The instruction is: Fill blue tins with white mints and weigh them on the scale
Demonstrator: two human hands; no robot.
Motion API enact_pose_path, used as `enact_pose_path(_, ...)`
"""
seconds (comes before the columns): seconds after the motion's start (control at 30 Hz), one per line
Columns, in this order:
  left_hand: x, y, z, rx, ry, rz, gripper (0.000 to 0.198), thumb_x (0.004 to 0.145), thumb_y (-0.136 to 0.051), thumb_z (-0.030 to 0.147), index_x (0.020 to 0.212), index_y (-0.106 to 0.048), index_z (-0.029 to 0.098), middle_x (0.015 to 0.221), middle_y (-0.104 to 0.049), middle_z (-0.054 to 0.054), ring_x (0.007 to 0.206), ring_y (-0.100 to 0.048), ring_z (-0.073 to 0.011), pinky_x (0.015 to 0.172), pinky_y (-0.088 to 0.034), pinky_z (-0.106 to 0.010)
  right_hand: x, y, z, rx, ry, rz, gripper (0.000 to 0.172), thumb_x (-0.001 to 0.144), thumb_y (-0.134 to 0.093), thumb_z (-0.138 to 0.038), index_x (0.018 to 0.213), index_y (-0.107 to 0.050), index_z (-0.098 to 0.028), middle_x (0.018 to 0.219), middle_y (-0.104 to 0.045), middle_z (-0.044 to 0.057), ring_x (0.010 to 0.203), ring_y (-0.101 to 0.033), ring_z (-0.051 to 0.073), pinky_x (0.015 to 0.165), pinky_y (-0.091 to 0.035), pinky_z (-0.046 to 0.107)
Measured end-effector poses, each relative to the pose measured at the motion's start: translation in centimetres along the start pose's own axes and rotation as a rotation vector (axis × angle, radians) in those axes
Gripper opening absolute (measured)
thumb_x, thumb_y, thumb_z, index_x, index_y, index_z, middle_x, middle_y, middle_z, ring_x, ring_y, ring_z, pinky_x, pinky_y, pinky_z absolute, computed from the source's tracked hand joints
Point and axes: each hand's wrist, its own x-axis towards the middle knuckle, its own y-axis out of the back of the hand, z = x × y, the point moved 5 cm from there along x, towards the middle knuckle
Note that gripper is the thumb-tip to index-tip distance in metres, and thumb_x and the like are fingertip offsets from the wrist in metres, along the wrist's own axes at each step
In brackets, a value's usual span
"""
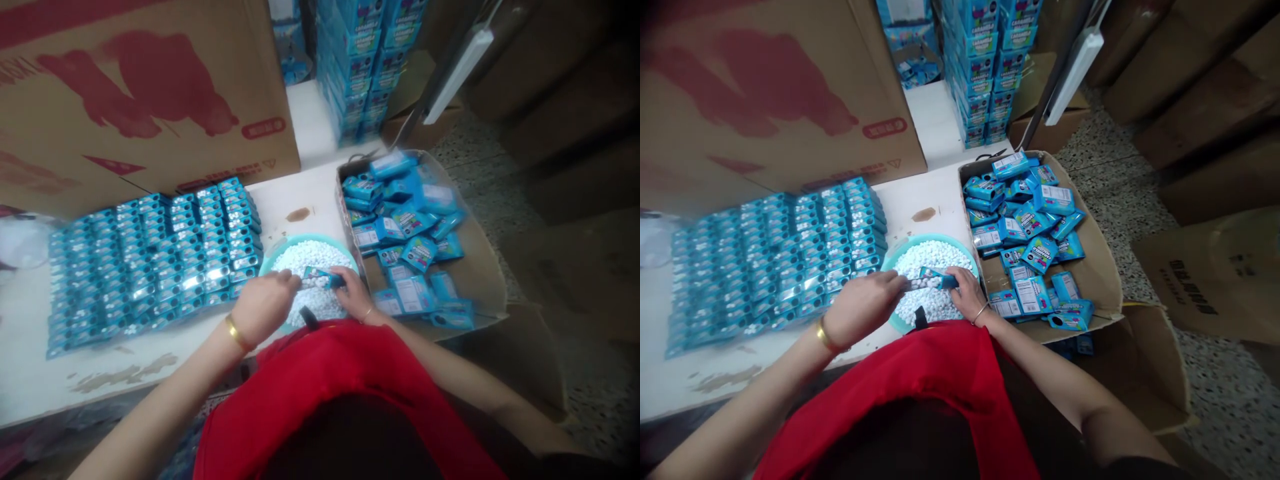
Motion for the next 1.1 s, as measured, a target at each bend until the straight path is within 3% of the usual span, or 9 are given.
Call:
enact_pose_path(0.13,-0.6,1.5,1.3,0.039,-0.009,0.019,0.028,0.089,-0.036,0.012,0.096,-0.062,0.021,0.079,-0.056,-0.007,0.071,-0.054,-0.0224,0.058,-0.038,-0.032,0.0,0.0,0.2,0.026,-0.019,0.008,0.044,0.076,-0.049,-0.008,0.116,-0.052,-0.024,0.117,-0.06,0.008,0.114,-0.055,0.025,0.1,-0.044,0.047)
enact_pose_path(0.23,-0.9,0.2,-1.9,0.038,0.057,0.075,0.022,0.091,-0.04,0.02,0.101,-0.059,0.022,0.085,-0.058,-0.007,0.076,-0.056,-0.0222,0.059,-0.038,-0.03,-0.1,0.3,0.5,0.063,-0.046,0.027,0.041,0.078,-0.051,-0.01,0.117,-0.051,-0.024,0.118,-0.06,0.009,0.115,-0.055,0.024,0.101,-0.044,0.046)
enact_pose_path(0.33,-0.6,-4.6,-6.4,-0.068,0.141,0.037,0.016,0.09,-0.046,0.025,0.099,-0.059,0.02,0.094,-0.061,-0.007,0.08,-0.058,-0.0215,0.063,-0.04,-0.029,-0.1,0.7,0.7,0.078,-0.067,0.059,0.039,0.081,-0.053,-0.014,0.118,-0.051,-0.025,0.12,-0.059,0.008,0.116,-0.054,0.024,0.102,-0.043,0.046)
enact_pose_path(0.43,0.3,-10.6,-8.4,-0.145,0.172,-0.044,0.014,0.089,-0.047,0.023,0.09,-0.061,0.02,0.09,-0.063,-0.007,0.082,-0.06,-0.0214,0.067,-0.042,-0.028,-0.1,0.9,1.0,0.085,-0.1,0.064,0.032,0.085,-0.057,-0.023,0.116,-0.052,-0.025,0.116,-0.061,0.008,0.112,-0.056,0.024,0.1,-0.045,0.045)
enact_pose_path(0.53,0.7,-13.9,-8.1,-0.179,0.182,-0.026,0.018,0.091,-0.045,0.027,0.099,-0.06,0.02,0.096,-0.064,-0.008,0.086,-0.061,-0.0216,0.07,-0.044,-0.029,0.0,0.7,1.0,0.065,-0.118,0.001,0.037,0.087,-0.057,-0.03,0.123,-0.049,-0.025,0.117,-0.06,0.009,0.111,-0.057,0.025,0.099,-0.046,0.045)
enact_pose_path(0.67,-1.0,-14.2,-8.7,-0.193,0.225,0.031,0.024,0.092,-0.043,0.029,0.11,-0.056,0.02,0.103,-0.063,-0.009,0.092,-0.06,-0.0229,0.074,-0.045,-0.03,-0.1,1.0,1.1,0.04,-0.157,0.05,0.046,0.091,-0.049,-0.03,0.136,-0.04,-0.024,0.13,-0.053,0.012,0.124,-0.049,0.025,0.106,-0.04,0.045)
enact_pose_path(0.8,-2.3,-14.9,-10.0,-0.204,0.239,-0.006,0.02,0.091,-0.043,0.028,0.096,-0.06,0.019,0.094,-0.061,-0.01,0.089,-0.059,-0.0235,0.071,-0.044,-0.03,-0.5,1.1,2.2,0.144,-0.27,0.151,0.044,0.089,-0.053,-0.036,0.13,-0.045,-0.021,0.13,-0.054,0.012,0.125,-0.049,0.025,0.107,-0.039,0.046)
enact_pose_path(1.0,3.3,-19.1,-6.3,-0.312,0.148,-0.012,0.015,0.09,-0.047,0.024,0.095,-0.06,0.02,0.096,-0.062,-0.008,0.091,-0.059,-0.0213,0.076,-0.044,-0.029,-0.3,0.7,2.5,0.36,-0.354,0.149,0.047,0.087,-0.058,-0.039,0.128,-0.042,-0.023,0.125,-0.058,0.011,0.115,-0.056,0.023,0.102,-0.045,0.044)
enact_pose_path(1.1,4.5,-19.6,-5.5,-0.375,0.129,0.022,0.015,0.09,-0.047,0.026,0.093,-0.06,0.02,0.093,-0.063,-0.007,0.088,-0.059,-0.0204,0.076,-0.044,-0.03,-0.1,1.5,2.1,0.372,-0.336,0.181,0.046,0.086,-0.059,-0.037,0.127,-0.043,-0.023,0.123,-0.059,0.01,0.113,-0.058,0.023,0.102,-0.045,0.043)
